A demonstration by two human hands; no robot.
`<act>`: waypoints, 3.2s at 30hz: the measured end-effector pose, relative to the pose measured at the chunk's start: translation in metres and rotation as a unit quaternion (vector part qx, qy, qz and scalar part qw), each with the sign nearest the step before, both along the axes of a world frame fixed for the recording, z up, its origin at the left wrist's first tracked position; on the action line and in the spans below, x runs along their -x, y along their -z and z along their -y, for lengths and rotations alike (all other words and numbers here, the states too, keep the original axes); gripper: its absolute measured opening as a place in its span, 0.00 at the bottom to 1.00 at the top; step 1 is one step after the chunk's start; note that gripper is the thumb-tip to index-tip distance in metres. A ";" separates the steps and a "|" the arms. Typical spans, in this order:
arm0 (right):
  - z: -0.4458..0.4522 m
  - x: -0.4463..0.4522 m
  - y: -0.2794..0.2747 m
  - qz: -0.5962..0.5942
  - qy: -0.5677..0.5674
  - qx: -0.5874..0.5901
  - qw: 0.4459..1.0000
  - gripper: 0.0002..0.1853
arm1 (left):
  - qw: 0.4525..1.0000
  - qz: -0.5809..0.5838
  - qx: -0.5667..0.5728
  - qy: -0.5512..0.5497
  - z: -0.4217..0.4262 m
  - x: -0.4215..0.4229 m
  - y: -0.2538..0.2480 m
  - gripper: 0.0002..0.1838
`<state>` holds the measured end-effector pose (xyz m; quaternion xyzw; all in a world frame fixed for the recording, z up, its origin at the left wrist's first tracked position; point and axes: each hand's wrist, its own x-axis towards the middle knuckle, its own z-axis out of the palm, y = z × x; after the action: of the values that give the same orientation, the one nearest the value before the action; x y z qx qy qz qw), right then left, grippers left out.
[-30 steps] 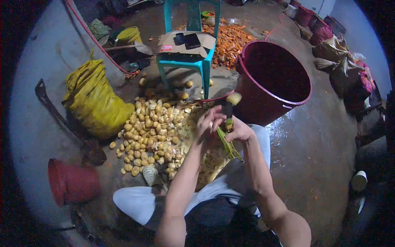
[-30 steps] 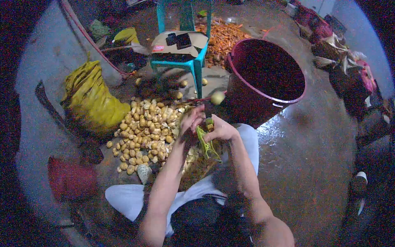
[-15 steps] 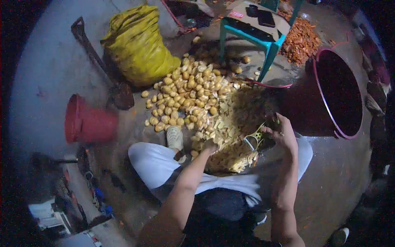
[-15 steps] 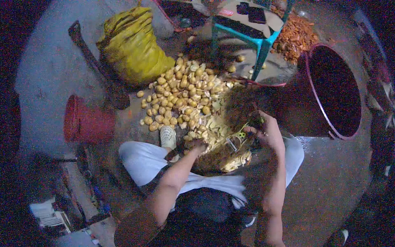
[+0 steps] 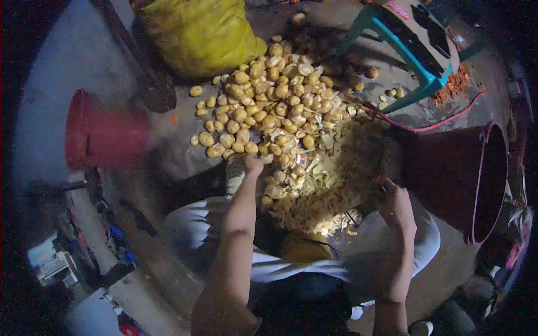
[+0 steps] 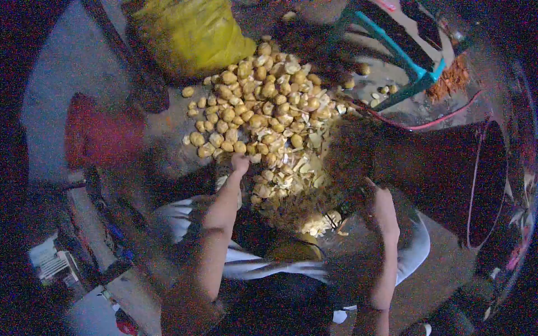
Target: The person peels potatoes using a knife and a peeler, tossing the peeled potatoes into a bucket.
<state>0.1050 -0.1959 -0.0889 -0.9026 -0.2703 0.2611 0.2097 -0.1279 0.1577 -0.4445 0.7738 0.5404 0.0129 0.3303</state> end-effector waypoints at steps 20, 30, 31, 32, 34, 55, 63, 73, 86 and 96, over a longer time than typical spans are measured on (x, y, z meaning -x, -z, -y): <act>-0.074 -0.005 0.002 -0.086 0.013 0.110 0.990 0.23 | 0.961 -0.105 -0.110 -0.232 -0.168 0.040 0.048 0.26; -0.015 -0.004 0.047 -0.049 0.008 0.133 0.990 0.23 | 0.937 -0.157 -0.153 -0.273 -0.160 0.091 0.088 0.23; -0.014 -0.004 0.048 -0.045 0.007 0.134 0.990 0.23 | 0.937 -0.154 -0.143 -0.278 -0.159 0.095 0.091 0.23; -0.013 -0.004 0.050 -0.043 0.006 0.135 0.990 0.23 | 0.938 -0.151 -0.133 -0.282 -0.159 0.099 0.094 0.24; -0.009 -0.003 0.052 -0.034 0.003 0.135 0.990 0.23 | 0.940 -0.141 -0.112 -0.291 -0.158 0.107 0.101 0.25; -0.031 0.009 0.025 -0.032 -0.027 0.055 0.998 0.17 | 0.731 0.423 0.256 -0.471 -0.097 0.076 -0.004 0.17; -0.033 0.031 0.028 0.003 -0.123 0.047 0.991 0.25 | 0.506 0.597 0.542 -0.307 0.035 -0.048 -0.161 0.10; -0.024 0.060 -0.039 0.136 -0.019 -0.178 0.974 0.25 | 0.716 0.512 0.445 0.165 0.144 -0.088 -0.368 0.34; -0.022 0.103 -0.035 0.175 -0.035 -0.187 0.966 0.27 | 0.685 0.539 0.477 0.113 0.187 -0.026 -0.371 0.31; -0.022 0.054 0.022 0.092 -0.069 -0.089 0.989 0.31 | 0.561 0.584 0.585 0.038 0.167 -0.019 -0.352 0.38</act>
<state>0.0512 -0.1735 -0.1109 -0.8799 -0.3721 0.1655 0.2448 -0.1085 -0.0095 -0.0924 0.2538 0.0887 0.1302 0.9543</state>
